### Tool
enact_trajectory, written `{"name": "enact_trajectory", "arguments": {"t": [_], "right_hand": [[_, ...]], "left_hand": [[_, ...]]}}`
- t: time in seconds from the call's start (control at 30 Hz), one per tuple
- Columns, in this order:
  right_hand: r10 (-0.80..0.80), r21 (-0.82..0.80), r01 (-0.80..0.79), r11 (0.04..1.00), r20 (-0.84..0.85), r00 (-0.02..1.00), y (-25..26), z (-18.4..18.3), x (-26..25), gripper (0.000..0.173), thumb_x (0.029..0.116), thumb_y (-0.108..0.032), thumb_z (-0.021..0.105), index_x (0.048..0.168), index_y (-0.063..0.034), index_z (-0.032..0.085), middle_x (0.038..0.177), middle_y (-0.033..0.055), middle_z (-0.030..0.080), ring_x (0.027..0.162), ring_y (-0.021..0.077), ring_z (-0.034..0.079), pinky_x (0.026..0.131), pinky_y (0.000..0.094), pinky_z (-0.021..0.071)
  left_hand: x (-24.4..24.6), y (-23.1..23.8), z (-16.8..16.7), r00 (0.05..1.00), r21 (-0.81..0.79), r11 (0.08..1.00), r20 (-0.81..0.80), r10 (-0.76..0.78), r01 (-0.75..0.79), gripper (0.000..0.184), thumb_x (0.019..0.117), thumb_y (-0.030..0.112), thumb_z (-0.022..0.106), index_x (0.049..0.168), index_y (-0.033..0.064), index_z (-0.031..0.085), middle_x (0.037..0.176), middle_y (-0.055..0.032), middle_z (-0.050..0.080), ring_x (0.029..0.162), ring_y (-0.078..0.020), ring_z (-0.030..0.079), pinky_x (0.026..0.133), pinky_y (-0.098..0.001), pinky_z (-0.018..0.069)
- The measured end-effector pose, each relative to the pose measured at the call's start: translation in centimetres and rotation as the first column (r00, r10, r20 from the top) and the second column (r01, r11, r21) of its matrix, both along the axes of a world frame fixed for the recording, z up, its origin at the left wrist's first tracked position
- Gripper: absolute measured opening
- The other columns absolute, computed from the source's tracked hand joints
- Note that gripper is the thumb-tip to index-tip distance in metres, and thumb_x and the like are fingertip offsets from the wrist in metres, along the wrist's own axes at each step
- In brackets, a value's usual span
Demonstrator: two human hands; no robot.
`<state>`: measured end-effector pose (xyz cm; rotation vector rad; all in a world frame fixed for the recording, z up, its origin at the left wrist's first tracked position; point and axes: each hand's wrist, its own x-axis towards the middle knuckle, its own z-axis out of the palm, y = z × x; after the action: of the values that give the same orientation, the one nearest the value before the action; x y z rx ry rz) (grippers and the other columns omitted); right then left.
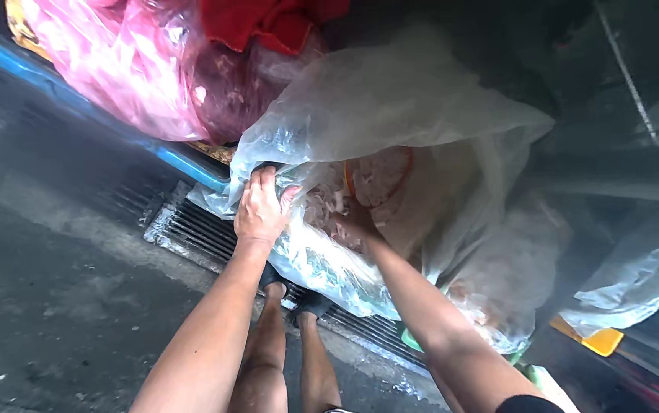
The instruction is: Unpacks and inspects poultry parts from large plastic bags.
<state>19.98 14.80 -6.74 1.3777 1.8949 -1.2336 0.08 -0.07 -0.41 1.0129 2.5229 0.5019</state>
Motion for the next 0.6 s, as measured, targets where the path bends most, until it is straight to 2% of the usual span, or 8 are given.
{"name": "enact_trajectory", "arguments": {"t": [0.07, 0.17, 0.23, 0.3, 0.43, 0.5, 0.53, 0.6], "right_hand": [[0.050, 0.046, -0.051, 0.998, 0.015, 0.999, -1.7, -2.1, -2.0, 0.061, 0.0876, -0.040, 0.079, 0.138, -0.0102, 0.061, 0.133, 0.0212, 0.061, 0.120, 0.0381, 0.061, 0.099, 0.0611, 0.0514], [0.160, 0.133, -0.173, 0.976, 0.103, 0.982, -3.2, -4.1, -2.9, 0.063, 0.0810, -0.047, 0.080, 0.136, -0.0202, 0.064, 0.145, 0.0186, 0.052, 0.132, 0.0409, 0.051, 0.101, 0.0657, 0.0474], [0.256, 0.128, -0.269, 0.955, 0.106, 0.961, -3.1, -3.6, -2.3, 0.060, 0.0809, -0.054, 0.079, 0.130, -0.0210, 0.068, 0.151, 0.0156, 0.048, 0.133, 0.0409, 0.050, 0.100, 0.0661, 0.0485], [0.397, 0.062, -0.409, 0.910, 0.149, 0.906, -2.5, -2.4, -1.6, 0.056, 0.0872, -0.060, 0.070, 0.128, -0.0216, 0.070, 0.157, 0.0132, 0.044, 0.137, 0.0402, 0.048, 0.102, 0.0661, 0.0464], [0.548, -0.066, -0.549, 0.833, 0.229, 0.804, -1.4, -1.1, 1.1, 0.057, 0.0947, -0.064, 0.055, 0.128, -0.0203, 0.069, 0.143, 0.0103, 0.060, 0.128, 0.0352, 0.059, 0.099, 0.0659, 0.0489], [0.540, -0.054, -0.548, 0.835, 0.272, 0.796, -1.0, -0.5, 3.5, 0.064, 0.0943, -0.069, 0.051, 0.133, -0.0201, 0.066, 0.140, 0.0103, 0.062, 0.126, 0.0347, 0.061, 0.097, 0.0656, 0.0501], [0.514, -0.044, -0.526, 0.849, 0.291, 0.807, -0.7, 0.2, 4.4, 0.065, 0.0940, -0.069, 0.052, 0.135, -0.0199, 0.064, 0.141, 0.0114, 0.061, 0.127, 0.0350, 0.060, 0.098, 0.0653, 0.0495], [0.443, -0.007, -0.465, 0.885, 0.319, 0.838, 0.0, 2.1, 4.9, 0.056, 0.0914, -0.056, 0.062, 0.134, -0.0187, 0.065, 0.143, 0.0121, 0.058, 0.129, 0.0357, 0.057, 0.100, 0.0639, 0.0483]], "left_hand": [[0.1, 0.1, 0.1, 1.000, -0.035, 0.999, 0.001, 0.003, -0.003, 0.068, 0.1040, 0.060, 0.043, 0.143, 0.0057, 0.050, 0.143, -0.0191, 0.056, 0.127, -0.0366, 0.060, 0.103, -0.0529, 0.0518], [0.0, 0.1, -0.2, 1.000, -0.038, 0.999, 0.012, 0.008, -0.008, 0.067, 0.1032, 0.060, 0.047, 0.141, 0.0048, 0.052, 0.140, -0.0211, 0.057, 0.127, -0.0379, 0.060, 0.104, -0.0539, 0.0508], [-0.1, 0.1, -0.1, 1.000, -0.042, 0.999, 0.013, -0.002, 0.003, 0.068, 0.1031, 0.060, 0.047, 0.141, 0.0039, 0.051, 0.140, -0.0225, 0.057, 0.127, -0.0393, 0.060, 0.104, -0.0548, 0.0508], [0.0, 0.1, 0.1, 1.000, -0.054, 0.999, 0.018, -0.002, 0.003, 0.070, 0.1031, 0.062, 0.044, 0.144, 0.0049, 0.049, 0.142, -0.0213, 0.056, 0.127, -0.0390, 0.060, 0.102, -0.0556, 0.0518], [0.0, -0.1, 0.0, 1.000, -0.047, 0.999, 0.006, 0.010, -0.009, 0.070, 0.1029, 0.063, 0.044, 0.143, 0.0063, 0.050, 0.141, -0.0191, 0.057, 0.126, -0.0370, 0.060, 0.102, -0.0548, 0.0520], [0.1, 0.0, -0.1, 1.000, -0.048, 0.999, -0.001, 0.009, -0.009, 0.068, 0.1033, 0.061, 0.044, 0.143, 0.0065, 0.050, 0.141, -0.0192, 0.057, 0.127, -0.0370, 0.060, 0.102, -0.0542, 0.0519], [0.1, 0.1, -0.2, 1.000, -0.048, 0.999, -0.003, 0.010, -0.010, 0.067, 0.1034, 0.061, 0.045, 0.143, 0.0064, 0.050, 0.141, -0.0192, 0.057, 0.127, -0.0370, 0.060, 0.103, -0.0541, 0.0517], [0.0, 0.1, -0.3, 1.000, -0.044, 0.999, -0.001, 0.009, -0.009, 0.067, 0.1032, 0.060, 0.046, 0.143, 0.0059, 0.051, 0.140, -0.0198, 0.058, 0.127, -0.0372, 0.060, 0.103, -0.0543, 0.0514]]}}
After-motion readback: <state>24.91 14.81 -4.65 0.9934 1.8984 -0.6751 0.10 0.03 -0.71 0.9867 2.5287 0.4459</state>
